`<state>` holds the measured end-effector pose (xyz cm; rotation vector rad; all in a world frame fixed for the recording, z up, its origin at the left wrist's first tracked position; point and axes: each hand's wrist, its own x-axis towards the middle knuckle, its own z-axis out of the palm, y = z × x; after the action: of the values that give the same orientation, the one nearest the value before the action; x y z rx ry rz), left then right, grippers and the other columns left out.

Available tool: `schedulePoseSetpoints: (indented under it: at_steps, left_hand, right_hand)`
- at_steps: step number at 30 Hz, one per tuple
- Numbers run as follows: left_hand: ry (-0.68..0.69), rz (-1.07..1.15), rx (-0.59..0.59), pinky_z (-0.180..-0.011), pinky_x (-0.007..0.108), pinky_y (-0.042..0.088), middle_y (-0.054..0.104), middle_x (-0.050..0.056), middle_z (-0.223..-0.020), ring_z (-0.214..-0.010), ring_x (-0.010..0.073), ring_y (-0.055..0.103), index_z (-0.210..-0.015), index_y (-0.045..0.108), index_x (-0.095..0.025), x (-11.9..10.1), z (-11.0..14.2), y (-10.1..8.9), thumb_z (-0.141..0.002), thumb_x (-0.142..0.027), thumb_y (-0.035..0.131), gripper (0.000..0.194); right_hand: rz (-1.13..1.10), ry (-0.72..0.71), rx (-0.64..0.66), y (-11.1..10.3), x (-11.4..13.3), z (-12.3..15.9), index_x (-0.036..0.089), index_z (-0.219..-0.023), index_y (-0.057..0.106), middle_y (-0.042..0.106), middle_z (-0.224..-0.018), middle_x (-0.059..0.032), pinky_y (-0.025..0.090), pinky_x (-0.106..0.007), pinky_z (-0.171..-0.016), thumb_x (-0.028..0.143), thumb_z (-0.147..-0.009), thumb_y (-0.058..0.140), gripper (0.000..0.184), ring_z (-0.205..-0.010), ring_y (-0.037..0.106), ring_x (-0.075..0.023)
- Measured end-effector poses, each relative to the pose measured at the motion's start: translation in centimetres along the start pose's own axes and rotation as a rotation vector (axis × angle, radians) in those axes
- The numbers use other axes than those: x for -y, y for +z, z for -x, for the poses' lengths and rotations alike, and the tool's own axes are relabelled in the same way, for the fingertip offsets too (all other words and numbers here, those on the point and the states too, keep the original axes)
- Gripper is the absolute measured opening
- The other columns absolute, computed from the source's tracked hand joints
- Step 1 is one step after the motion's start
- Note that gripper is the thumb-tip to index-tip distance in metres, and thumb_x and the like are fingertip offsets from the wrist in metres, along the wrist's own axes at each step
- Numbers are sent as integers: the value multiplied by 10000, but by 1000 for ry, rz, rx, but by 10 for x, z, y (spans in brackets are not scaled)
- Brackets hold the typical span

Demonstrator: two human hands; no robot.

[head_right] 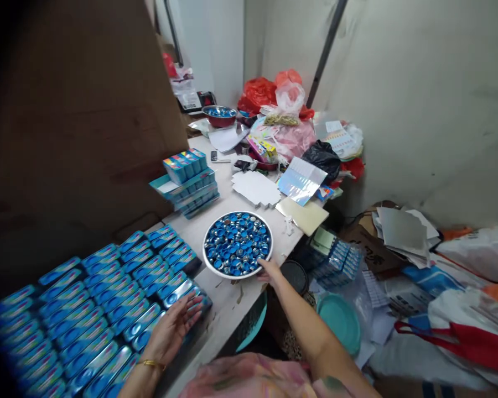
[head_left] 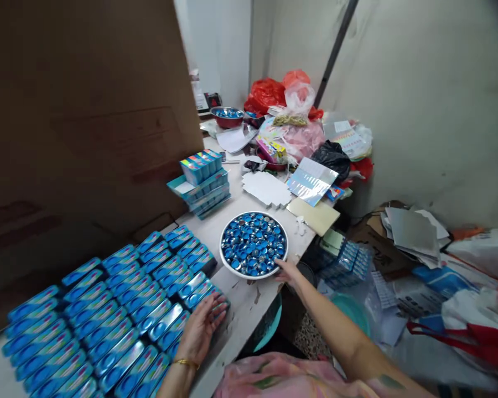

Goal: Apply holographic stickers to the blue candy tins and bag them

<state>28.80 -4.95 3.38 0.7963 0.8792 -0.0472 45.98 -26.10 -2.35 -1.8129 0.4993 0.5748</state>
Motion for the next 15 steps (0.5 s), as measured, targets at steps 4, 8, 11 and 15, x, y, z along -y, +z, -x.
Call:
schedulePoseSetpoints:
  at_steps: [4, 8, 11, 15]
  left_hand:
    - [-69, -96, -57, -636, 239, 507, 646, 67, -899, -706, 122, 628, -892, 579, -156, 19, -27, 53, -752, -129, 531, 151]
    - [-75, -177, -155, -645, 224, 493, 649, 13, -790, -674, 99, 617, -830, 579, -182, 28, -44, 78, -751, -92, 495, 146]
    - [-58, -256, -241, -618, 194, 482, 627, -24, -687, -618, 84, 597, -774, 574, -200, 27, -51, 74, -728, -101, 505, 129]
    - [-43, -379, -201, -572, 182, 470, 606, -34, -658, -601, 94, 571, -726, 569, -219, 23, -65, 64, -622, -147, 594, 129]
  right_hand:
    - [-278, 180, 139, 19, -6, -26, 143, -879, 537, 623, -666, -14, 500, -303, -515, 140, -624, 510, 256, -555, 590, -149]
    - [-472, 260, 136, 8, -16, -36, 137, -711, 551, 582, -548, 21, 473, -265, -491, 75, -522, 509, 204, -478, 536, -122]
    - [-593, 284, 144, -24, -41, -23, 136, -647, 558, 560, -490, 35, 456, -270, -470, 68, -470, 513, 194, -432, 504, -118]
    - [-679, 231, 81, -83, -102, 29, 144, -607, 583, 570, -491, 23, 448, -269, -474, 124, -461, 525, 159, -446, 510, -123]
